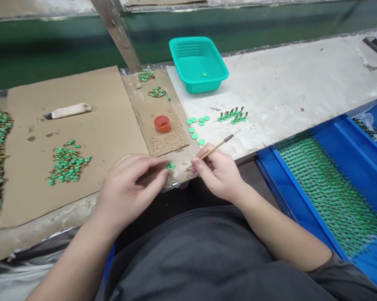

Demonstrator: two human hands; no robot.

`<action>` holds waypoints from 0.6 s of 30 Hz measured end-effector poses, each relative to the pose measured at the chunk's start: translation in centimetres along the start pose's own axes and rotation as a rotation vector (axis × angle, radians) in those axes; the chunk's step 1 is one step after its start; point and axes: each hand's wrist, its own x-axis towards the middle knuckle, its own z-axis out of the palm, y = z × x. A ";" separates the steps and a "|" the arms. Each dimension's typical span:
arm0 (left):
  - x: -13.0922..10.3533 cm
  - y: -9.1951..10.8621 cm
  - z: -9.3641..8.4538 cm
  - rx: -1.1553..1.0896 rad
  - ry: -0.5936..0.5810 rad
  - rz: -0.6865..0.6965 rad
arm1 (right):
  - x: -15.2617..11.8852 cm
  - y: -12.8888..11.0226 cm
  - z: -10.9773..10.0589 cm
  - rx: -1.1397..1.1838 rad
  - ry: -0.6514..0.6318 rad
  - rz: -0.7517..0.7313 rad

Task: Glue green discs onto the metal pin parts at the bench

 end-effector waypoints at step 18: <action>0.4 0.2 1.2 -0.007 -0.050 -0.104 | 3.0 0.2 0.7 -0.287 -0.202 -0.337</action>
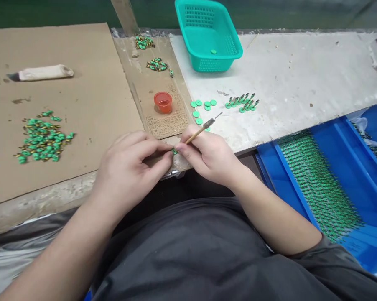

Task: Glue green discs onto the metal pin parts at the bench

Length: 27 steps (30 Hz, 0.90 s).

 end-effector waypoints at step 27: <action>0.4 0.3 -0.1 0.003 -0.029 -0.052 | 1.6 -1.6 0.0 -0.032 -0.129 0.074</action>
